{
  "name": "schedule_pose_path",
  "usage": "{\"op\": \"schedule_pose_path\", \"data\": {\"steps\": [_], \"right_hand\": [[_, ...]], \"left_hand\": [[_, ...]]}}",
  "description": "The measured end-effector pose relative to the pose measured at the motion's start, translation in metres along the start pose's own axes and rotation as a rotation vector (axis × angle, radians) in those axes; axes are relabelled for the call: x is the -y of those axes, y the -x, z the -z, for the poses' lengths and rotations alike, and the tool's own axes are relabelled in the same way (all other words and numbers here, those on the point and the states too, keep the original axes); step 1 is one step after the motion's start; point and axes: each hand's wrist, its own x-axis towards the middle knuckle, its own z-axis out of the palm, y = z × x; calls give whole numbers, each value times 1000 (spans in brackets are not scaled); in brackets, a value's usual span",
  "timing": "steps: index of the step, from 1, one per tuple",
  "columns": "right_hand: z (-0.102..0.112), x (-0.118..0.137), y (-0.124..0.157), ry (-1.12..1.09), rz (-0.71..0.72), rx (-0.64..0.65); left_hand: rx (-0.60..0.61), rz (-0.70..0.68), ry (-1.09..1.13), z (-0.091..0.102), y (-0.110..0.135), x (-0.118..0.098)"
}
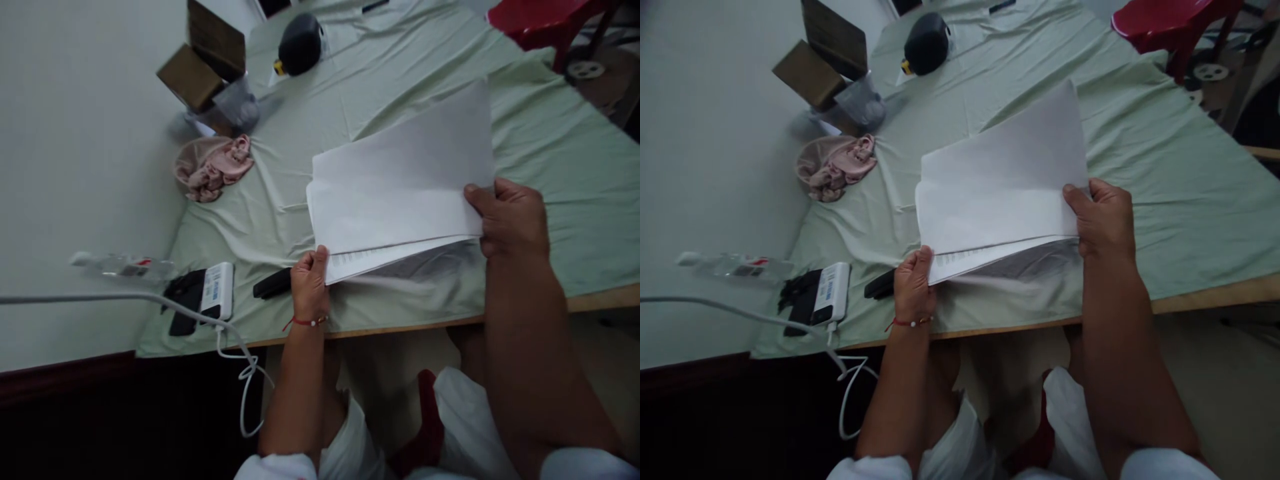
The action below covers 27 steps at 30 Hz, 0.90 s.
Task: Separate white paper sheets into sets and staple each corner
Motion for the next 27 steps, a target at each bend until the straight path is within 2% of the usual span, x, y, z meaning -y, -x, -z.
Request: {"op": "schedule_pose_path", "data": {"steps": [5, 15, 17, 23, 27], "right_hand": [[5, 2, -6, -46, 40, -66], [7, -1, -5, -72, 17, 13], [8, -1, -4, -71, 21, 27], [10, -2, -5, -76, -23, 47], [12, -2, -6, -104, -97, 15]], "left_hand": [[129, 91, -2, -8, 7, -10], [12, 116, 16, -14, 5, -5], [1, 90, 19, -11, 3, -2], [-34, -133, 49, -7, -2, 2], [12, -52, 63, -8, -4, 1]]}}
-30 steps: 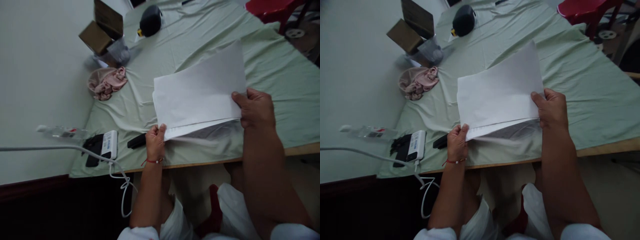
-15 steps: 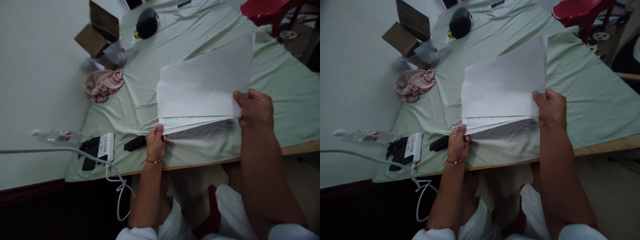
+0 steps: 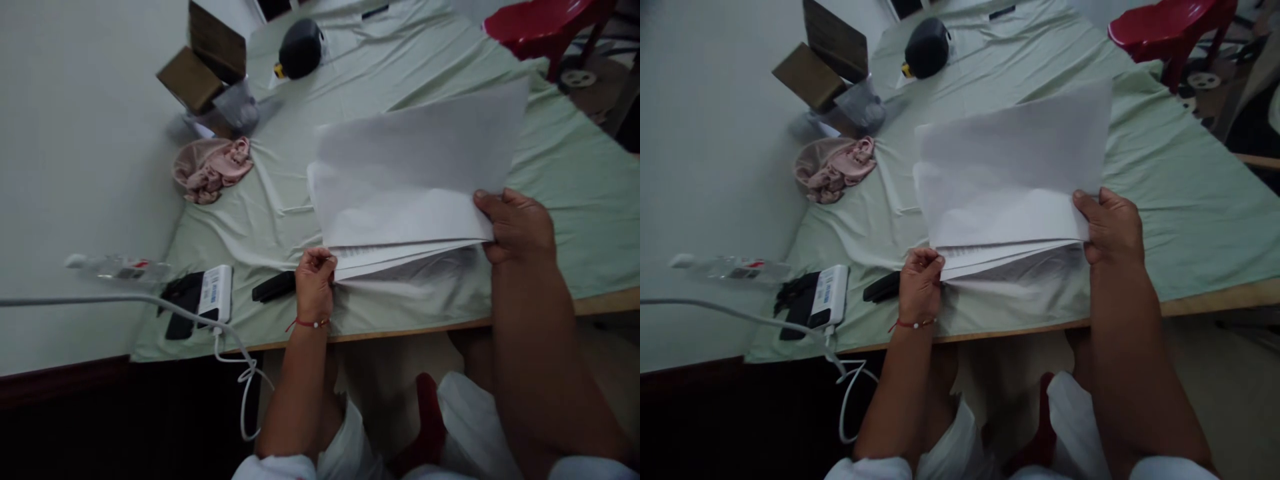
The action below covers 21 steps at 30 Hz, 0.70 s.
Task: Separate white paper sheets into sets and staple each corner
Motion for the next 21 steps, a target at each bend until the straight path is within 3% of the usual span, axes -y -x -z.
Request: {"op": "schedule_pose_path", "data": {"steps": [5, 11, 21], "right_hand": [[0, 2, 0, 0, -61, -22], [-2, 6, 5, 17, -81, -16], [-4, 7, 7, 205, -75, -43]], "left_hand": [[22, 153, 7, -1, 0, -3], [82, 181, 173, -5, 1, -7], [-55, 268, 106, -8, -1, 3]]}}
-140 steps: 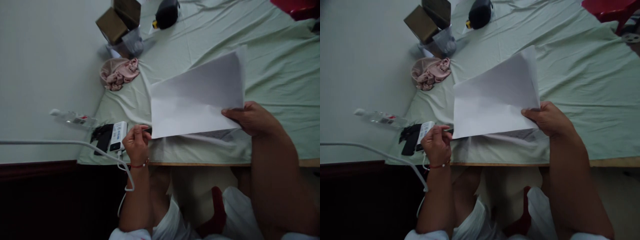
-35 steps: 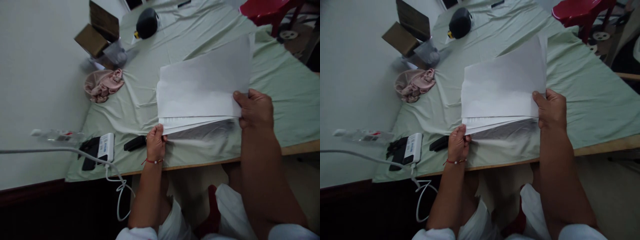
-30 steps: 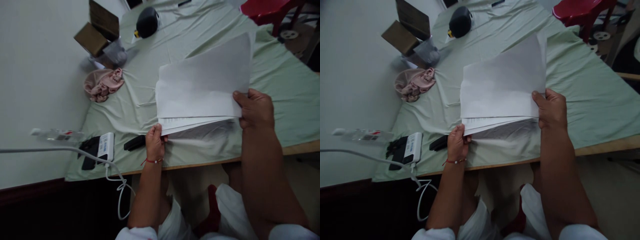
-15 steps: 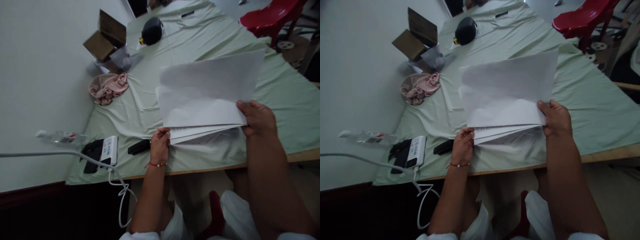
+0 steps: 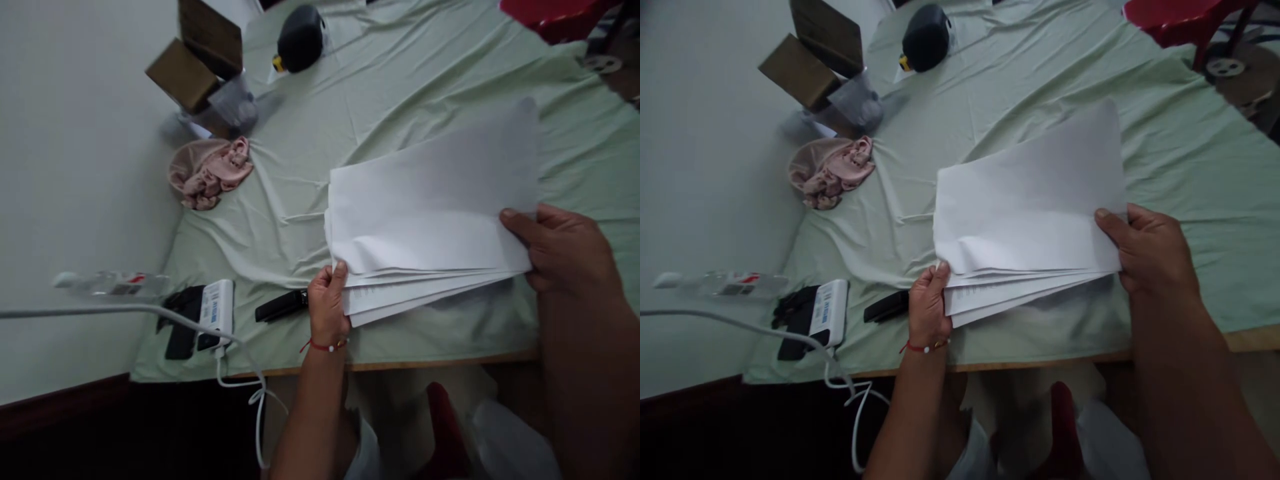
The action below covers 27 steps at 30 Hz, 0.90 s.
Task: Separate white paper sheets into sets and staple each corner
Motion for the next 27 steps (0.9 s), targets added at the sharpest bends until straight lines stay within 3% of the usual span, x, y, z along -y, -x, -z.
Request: {"op": "schedule_pose_path", "data": {"steps": [9, 16, 20, 24, 27], "right_hand": [[10, -1, -6, 32, 22, -68], [19, -9, -14, 3, 97, -24], [19, -11, -14, -29, 133, 26], [22, -16, -15, -48, 223, 41], [27, -14, -10, -26, 321, 133]], "left_hand": [[53, -11, -44, -1, 0, 2], [110, -56, -32, 3, 2, -8], [137, -11, 0, 4, -1, -11], [188, 39, -99, 2, -6, -8], [200, -15, -164, 3, -8, -13]]}}
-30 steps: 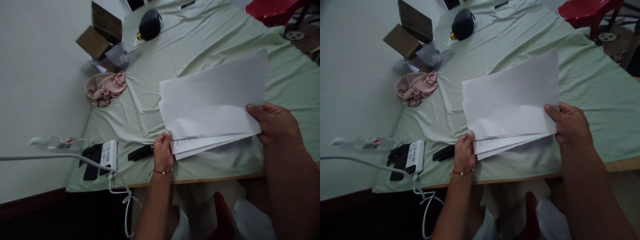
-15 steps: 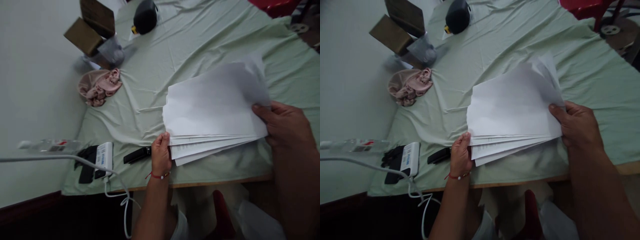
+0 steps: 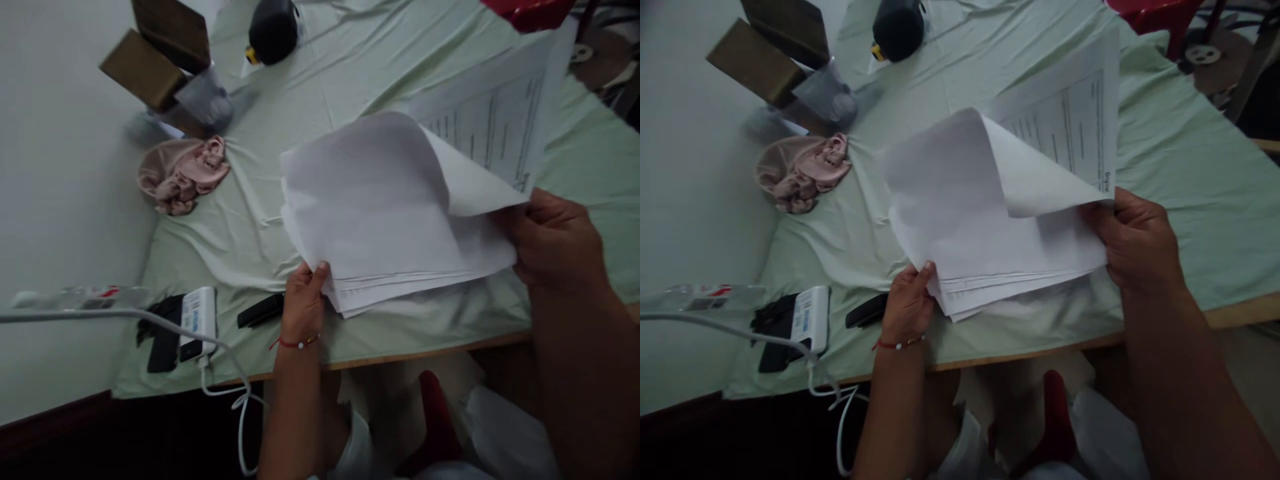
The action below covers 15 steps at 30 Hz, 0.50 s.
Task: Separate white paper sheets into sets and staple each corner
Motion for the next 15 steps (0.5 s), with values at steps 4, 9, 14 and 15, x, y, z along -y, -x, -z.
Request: {"op": "schedule_pose_path", "data": {"steps": [4, 9, 14, 15], "right_hand": [[6, 18, 9, -18, 60, 165], [8, 29, 16, -62, 38, 239], [-5, 9, 10, -135, 189, 277], [-9, 5, 9, -130, 201, 259]], "left_hand": [[-45, -246, -66, 8, 0, -15], [-85, -458, -49, 18, -3, -20], [-72, -523, -176, 24, -8, -3], [-81, -530, -215, 25, -9, 1]]}}
